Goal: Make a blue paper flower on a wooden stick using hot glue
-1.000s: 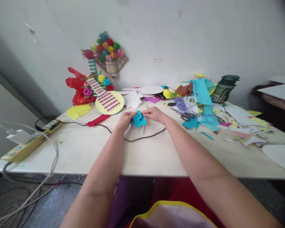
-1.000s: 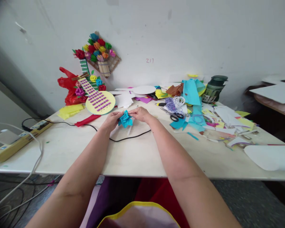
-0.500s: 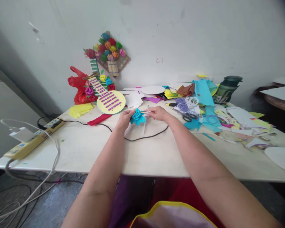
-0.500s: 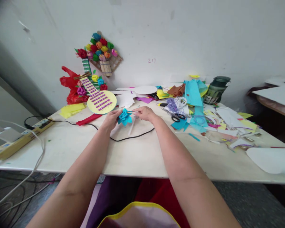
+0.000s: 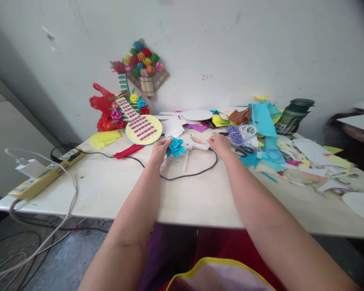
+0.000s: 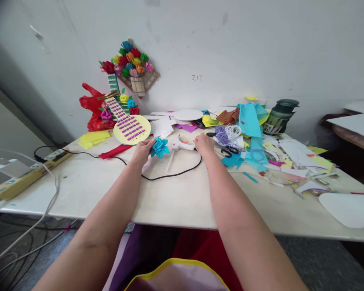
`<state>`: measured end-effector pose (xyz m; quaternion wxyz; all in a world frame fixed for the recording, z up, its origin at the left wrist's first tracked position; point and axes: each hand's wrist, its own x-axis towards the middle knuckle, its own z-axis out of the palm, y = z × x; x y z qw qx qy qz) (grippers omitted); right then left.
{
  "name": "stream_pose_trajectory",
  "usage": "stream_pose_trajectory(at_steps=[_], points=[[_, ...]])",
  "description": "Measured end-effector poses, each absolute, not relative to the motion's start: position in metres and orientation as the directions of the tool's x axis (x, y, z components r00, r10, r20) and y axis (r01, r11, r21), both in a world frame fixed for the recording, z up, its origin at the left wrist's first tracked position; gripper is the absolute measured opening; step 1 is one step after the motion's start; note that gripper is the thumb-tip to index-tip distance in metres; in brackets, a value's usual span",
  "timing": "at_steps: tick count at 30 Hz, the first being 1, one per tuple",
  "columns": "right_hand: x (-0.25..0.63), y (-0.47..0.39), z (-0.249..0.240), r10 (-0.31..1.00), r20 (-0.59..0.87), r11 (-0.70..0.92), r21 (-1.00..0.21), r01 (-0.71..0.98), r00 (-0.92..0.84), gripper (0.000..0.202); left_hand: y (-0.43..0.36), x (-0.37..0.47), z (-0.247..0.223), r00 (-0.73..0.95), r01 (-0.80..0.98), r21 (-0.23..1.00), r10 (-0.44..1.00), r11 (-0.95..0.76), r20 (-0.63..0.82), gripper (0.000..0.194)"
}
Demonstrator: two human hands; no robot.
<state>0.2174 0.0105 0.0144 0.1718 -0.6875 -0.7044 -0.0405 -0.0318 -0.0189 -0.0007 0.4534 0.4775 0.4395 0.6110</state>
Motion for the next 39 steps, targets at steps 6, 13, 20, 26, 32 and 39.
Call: stream_pose_trajectory(at_steps=[6, 13, 20, 26, 32, 39], points=[[0.219, 0.013, 0.007, 0.972, 0.228, -0.014, -0.145, 0.989, 0.047, 0.032, -0.020, -0.031, 0.001, -0.158, -0.117, 0.972, 0.970, -0.206, 0.186, 0.042], [0.195, 0.001, 0.016, 0.933, 0.315, 0.204, -0.074, 0.976, -0.171, 0.039, -0.019, -0.031, 0.001, -0.206, -0.070, 0.973, 0.958, -0.218, 0.200, 0.045], [0.172, -0.005, 0.012, 0.970, 0.160, 0.198, -0.069, 0.978, -0.185, 0.046, -0.017, -0.032, -0.001, -0.228, -0.059, 0.972, 0.951, -0.227, 0.209, 0.046], [0.167, -0.005, 0.003, 0.964, 0.203, 0.187, -0.067, 0.980, -0.170, 0.040, -0.015, -0.031, -0.003, -0.223, -0.046, 0.971, 0.950, -0.236, 0.220, 0.046], [0.185, -0.004, 0.012, 0.965, 0.261, 0.030, -0.184, 0.982, 0.020, 0.033, -0.012, -0.032, -0.006, -0.249, -0.028, 0.958, 0.930, -0.284, 0.268, 0.047], [0.197, 0.013, 0.008, 0.930, 0.364, 0.232, -0.697, 0.679, 0.056, 0.033, -0.015, -0.031, -0.003, -0.295, 0.014, 0.945, 0.902, -0.327, 0.316, 0.049]])
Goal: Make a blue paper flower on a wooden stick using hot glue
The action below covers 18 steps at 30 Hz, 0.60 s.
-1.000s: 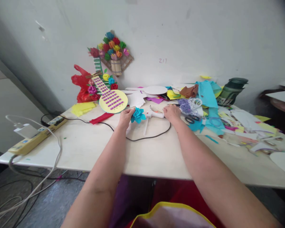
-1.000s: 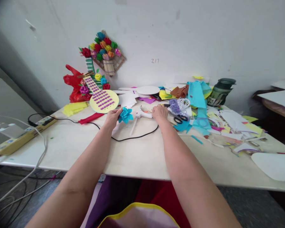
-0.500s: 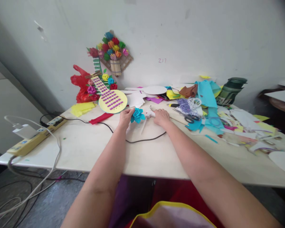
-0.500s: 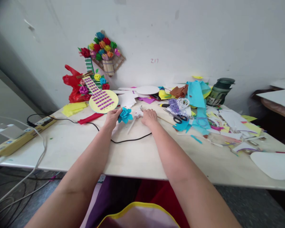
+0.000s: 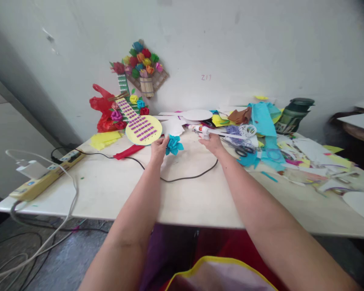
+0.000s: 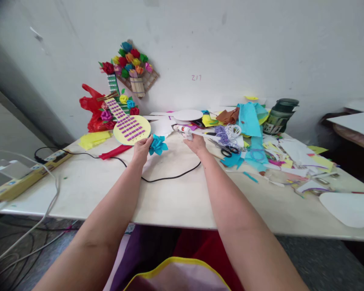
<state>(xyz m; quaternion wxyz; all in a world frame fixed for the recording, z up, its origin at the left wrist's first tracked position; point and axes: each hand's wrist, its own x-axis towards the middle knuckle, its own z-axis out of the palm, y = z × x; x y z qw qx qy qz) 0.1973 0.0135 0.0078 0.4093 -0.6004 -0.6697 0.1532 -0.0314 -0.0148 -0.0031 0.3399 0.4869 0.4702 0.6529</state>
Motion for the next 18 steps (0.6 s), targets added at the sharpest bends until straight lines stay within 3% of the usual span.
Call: stream_pose_trajectory(at_steps=[3, 7, 18], points=[[0.196, 0.016, 0.004, 0.945, 0.320, 0.324, -0.876, 0.356, -0.071, 0.034, -0.015, -0.031, -0.001, -0.322, 0.037, 0.940, 0.886, -0.340, 0.333, 0.050], [0.195, 0.007, 0.010, 0.919, 0.346, 0.368, -0.925, 0.096, -0.191, 0.035, -0.012, -0.032, -0.003, -0.367, 0.077, 0.934, 0.861, -0.349, 0.352, 0.049], [0.190, -0.009, 0.026, 0.892, 0.290, 0.345, -0.932, 0.109, -0.346, 0.035, -0.008, -0.033, -0.007, -0.374, 0.144, 0.923, 0.844, -0.357, 0.385, 0.049]])
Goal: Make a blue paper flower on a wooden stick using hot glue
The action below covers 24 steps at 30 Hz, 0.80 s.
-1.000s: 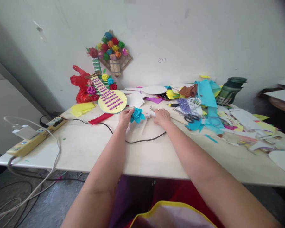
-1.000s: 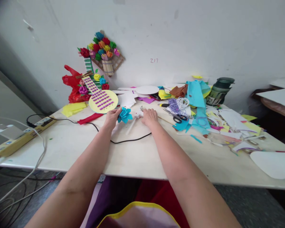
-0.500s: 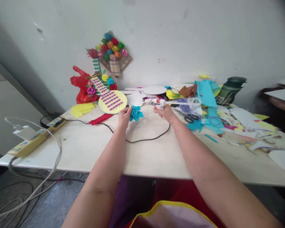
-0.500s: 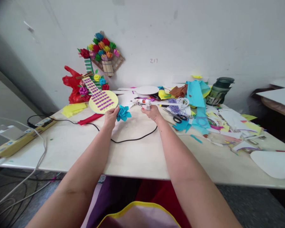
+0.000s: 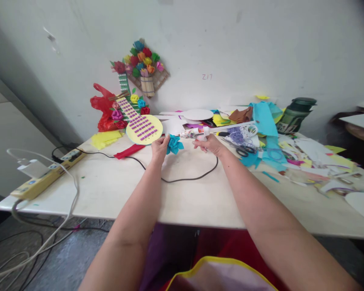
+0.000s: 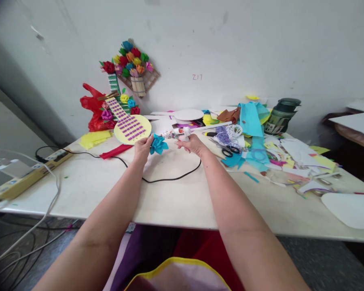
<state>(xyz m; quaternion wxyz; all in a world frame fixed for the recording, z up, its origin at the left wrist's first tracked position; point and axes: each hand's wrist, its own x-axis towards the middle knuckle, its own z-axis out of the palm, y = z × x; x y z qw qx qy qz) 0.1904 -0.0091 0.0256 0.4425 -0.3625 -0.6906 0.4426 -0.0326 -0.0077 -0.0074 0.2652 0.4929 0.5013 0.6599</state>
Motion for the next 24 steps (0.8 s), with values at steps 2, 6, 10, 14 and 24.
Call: stream_pose_trajectory(at_steps=[2, 6, 10, 14, 24], points=[[0.1891, -0.0104, 0.0267, 0.897, 0.288, 0.344, -0.931, 0.121, -0.335, 0.035, -0.0079, -0.0325, -0.0073, -0.379, 0.151, 0.921, 0.839, -0.360, 0.391, 0.050], [0.1878, -0.0121, 0.0281, 0.904, 0.286, 0.347, -0.925, 0.153, -0.316, 0.035, -0.0079, -0.0328, -0.0073, -0.388, 0.159, 0.920, 0.834, -0.358, 0.392, 0.050], [0.1870, -0.0140, 0.0301, 0.909, 0.274, 0.345, -0.918, 0.199, -0.313, 0.035, -0.0085, -0.0326, -0.0068, -0.391, 0.156, 0.924, 0.837, -0.350, 0.383, 0.050], [0.1854, -0.0151, 0.0316, 0.916, 0.258, 0.338, -0.909, 0.244, -0.307, 0.036, -0.0092, -0.0321, -0.0060, -0.393, 0.155, 0.931, 0.844, -0.331, 0.366, 0.049], [0.1832, -0.0125, 0.0334, 0.921, 0.256, 0.354, -0.865, 0.355, -0.293, 0.033, -0.0108, -0.0322, -0.0046, -0.394, 0.213, 0.919, 0.831, -0.333, 0.392, 0.049]])
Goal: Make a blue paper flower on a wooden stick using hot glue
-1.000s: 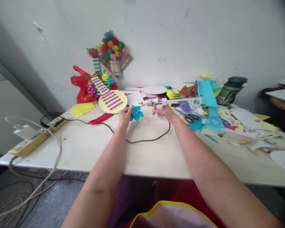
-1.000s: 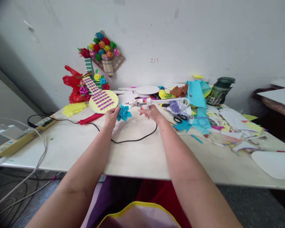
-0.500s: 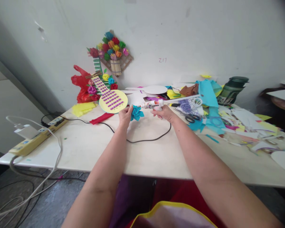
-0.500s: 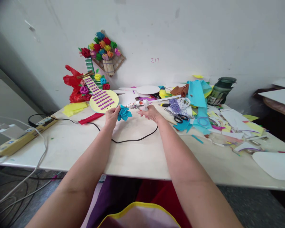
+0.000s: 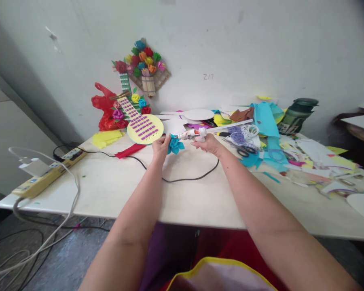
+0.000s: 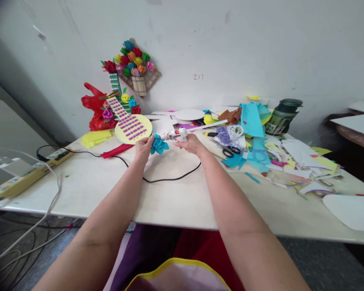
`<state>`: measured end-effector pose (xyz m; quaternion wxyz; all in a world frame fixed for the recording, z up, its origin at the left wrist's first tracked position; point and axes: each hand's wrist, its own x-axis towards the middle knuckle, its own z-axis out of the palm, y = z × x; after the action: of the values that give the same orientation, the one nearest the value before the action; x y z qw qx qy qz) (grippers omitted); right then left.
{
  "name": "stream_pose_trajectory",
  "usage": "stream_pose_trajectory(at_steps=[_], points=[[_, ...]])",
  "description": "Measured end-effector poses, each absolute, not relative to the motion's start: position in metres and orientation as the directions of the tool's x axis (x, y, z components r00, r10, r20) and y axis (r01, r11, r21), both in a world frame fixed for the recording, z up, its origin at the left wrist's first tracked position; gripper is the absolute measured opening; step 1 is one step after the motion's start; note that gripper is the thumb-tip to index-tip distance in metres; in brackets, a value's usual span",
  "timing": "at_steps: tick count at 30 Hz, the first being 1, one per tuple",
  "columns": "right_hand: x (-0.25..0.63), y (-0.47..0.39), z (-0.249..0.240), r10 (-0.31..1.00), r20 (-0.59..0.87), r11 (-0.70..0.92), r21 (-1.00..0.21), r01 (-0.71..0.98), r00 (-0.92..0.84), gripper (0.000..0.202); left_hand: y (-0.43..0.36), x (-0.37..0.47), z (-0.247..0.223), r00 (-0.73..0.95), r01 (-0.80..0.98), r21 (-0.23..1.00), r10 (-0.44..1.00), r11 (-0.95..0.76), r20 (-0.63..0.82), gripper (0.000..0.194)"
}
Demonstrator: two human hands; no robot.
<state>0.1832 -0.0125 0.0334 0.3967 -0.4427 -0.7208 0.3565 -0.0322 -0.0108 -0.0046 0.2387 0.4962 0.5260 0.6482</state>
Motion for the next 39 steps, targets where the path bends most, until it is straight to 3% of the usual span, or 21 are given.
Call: stream_pose_trajectory(at_steps=[9, 24, 39], points=[[0.181, -0.007, 0.031, 0.910, 0.309, 0.392, -0.859, 0.329, -0.277, 0.026, -0.010, -0.033, -0.006, -0.400, 0.215, 0.911, 0.819, -0.352, 0.411, 0.048], [0.181, -0.003, 0.029, 0.873, 0.403, 0.487, -0.710, 0.509, -0.274, 0.019, -0.009, -0.032, -0.005, -0.414, 0.200, 0.924, 0.827, -0.324, 0.380, 0.045], [0.178, 0.001, 0.028, 0.837, 0.451, 0.545, -0.635, 0.547, -0.311, 0.021, -0.009, -0.031, -0.007, -0.399, 0.116, 0.942, 0.854, -0.315, 0.335, 0.036]])
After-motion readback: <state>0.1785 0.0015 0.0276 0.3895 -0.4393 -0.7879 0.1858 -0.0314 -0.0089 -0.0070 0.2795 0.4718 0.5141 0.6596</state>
